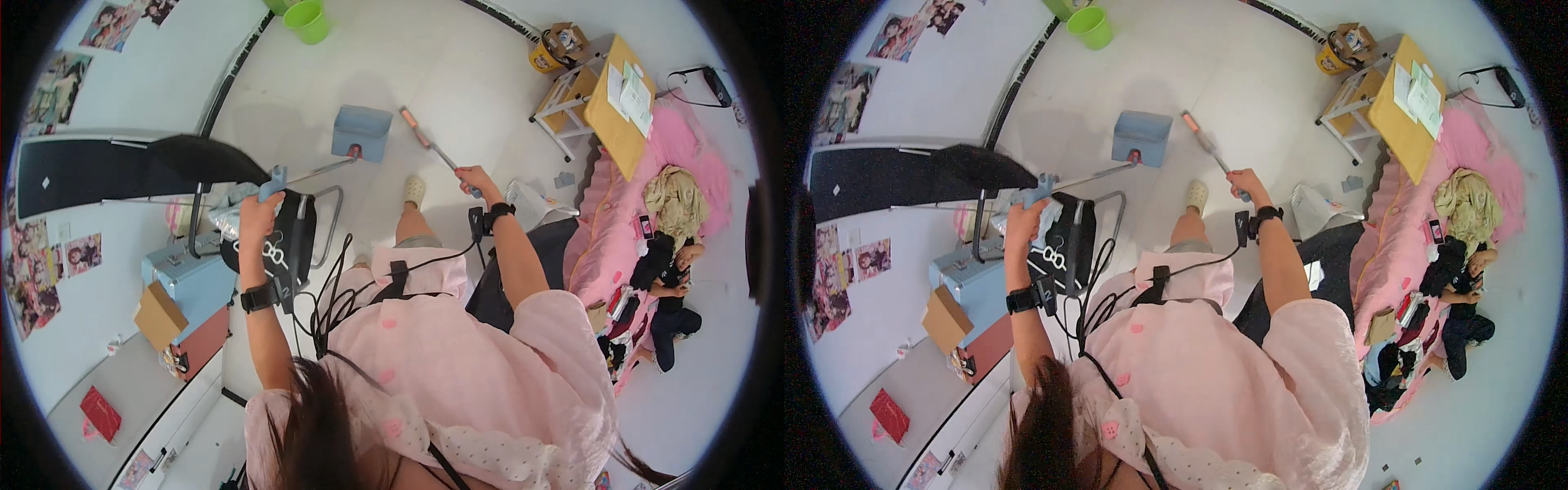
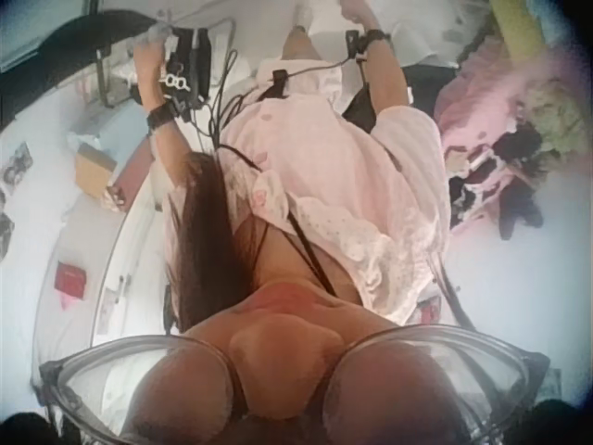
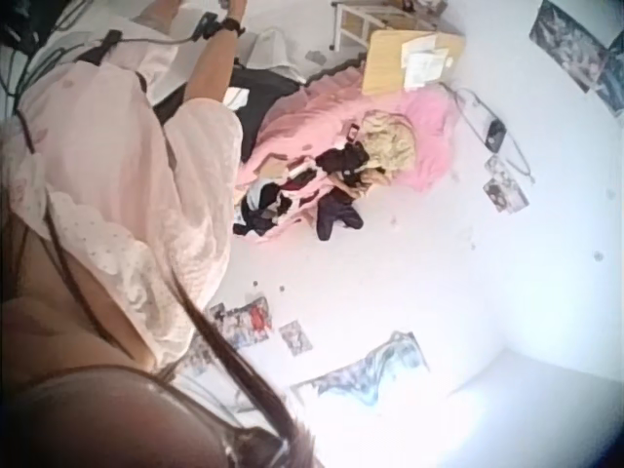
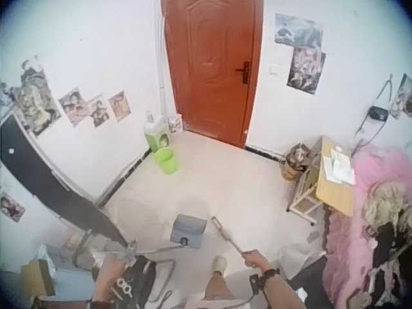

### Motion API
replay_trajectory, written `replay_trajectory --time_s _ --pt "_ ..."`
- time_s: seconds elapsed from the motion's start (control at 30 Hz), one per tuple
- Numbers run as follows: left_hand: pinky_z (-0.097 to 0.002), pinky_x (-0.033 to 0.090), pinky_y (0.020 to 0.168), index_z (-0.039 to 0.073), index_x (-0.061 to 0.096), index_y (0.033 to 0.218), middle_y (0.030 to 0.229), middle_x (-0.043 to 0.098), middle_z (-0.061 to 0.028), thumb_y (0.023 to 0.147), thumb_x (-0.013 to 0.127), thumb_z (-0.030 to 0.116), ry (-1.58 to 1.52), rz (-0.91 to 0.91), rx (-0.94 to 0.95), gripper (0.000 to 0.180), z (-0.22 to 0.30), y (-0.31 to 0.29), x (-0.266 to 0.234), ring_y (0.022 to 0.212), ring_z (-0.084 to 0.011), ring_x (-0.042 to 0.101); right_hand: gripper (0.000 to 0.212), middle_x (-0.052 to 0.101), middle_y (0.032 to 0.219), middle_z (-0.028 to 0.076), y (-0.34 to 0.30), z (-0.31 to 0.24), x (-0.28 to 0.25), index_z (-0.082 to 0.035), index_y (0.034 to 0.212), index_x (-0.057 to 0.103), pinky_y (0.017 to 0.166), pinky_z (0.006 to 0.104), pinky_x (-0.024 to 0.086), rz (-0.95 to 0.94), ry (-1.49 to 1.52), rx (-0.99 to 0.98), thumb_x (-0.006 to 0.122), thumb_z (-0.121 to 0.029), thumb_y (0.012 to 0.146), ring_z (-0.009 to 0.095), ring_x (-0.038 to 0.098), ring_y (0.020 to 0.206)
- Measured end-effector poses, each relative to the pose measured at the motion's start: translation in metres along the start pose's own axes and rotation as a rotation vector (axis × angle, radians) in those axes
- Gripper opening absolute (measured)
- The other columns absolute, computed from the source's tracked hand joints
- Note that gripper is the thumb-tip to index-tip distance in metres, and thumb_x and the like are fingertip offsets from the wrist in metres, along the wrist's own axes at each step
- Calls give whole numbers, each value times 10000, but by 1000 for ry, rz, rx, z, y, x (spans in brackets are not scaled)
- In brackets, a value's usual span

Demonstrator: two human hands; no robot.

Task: The person sweeps the tiled floor using a broom and a dustpan, gathering small debris and sweeping it into the pan.

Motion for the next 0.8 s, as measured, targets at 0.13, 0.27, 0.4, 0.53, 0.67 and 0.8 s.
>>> replay_trajectory --time_s 0.13,0.27,0.4,0.53,0.67,0.8 --pt "-226 210 303 103 419 528 428 348 47 717 647 212 -119 70 14 316 50 32 14 317 -47 306 184 413 455 45 1 -30 -13 -36 678 483 343 236 255 -193 235 152 581 -149 786 84 353 370" --pt "-222 202 305 110 403 528 425 343 48 722 649 218 -164 153 -22 331 73 50 25 317 -43 297 146 421 593 25 26 -33 12 -16 824 542 335 132 228 -440 182 268 579 -157 810 17 312 408" --pt "-217 191 302 110 400 525 416 342 45 732 647 218 -194 246 -60 340 96 54 31 309 -43 286 133 416 590 13 53 -39 52 -37 816 530 341 130 244 -676 386 461 576 -162 812 21 328 425" --pt "-219 190 293 98 402 521 408 351 37 734 651 219 -179 308 -64 350 104 53 30 295 -50 294 162 431 523 13 94 -31 88 -28 692 502 355 176 261 -709 230 474 556 -130 806 51 362 400" --pt "-222 219 294 87 410 495 408 373 26 728 662 239 -103 364 -98 375 111 54 31 300 -56 322 163 462 489 55 135 -16 100 -1 673 498 357 222 288 -585 310 452 554 -98 792 98 404 390" --pt "-225 238 302 69 446 507 416 389 20 726 665 256 44 390 -76 362 106 67 37 316 -55 344 120 468 525 52 129 -34 84 16 720 523 347 215 291 -462 427 472 580 -77 771 90 395 394"
Point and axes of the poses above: each hand's wrist, its own y-axis towards the middle knuckle, its own x-axis out of the palm, z = x × y, the point moved 4 cm from there along y, towards the middle knuckle
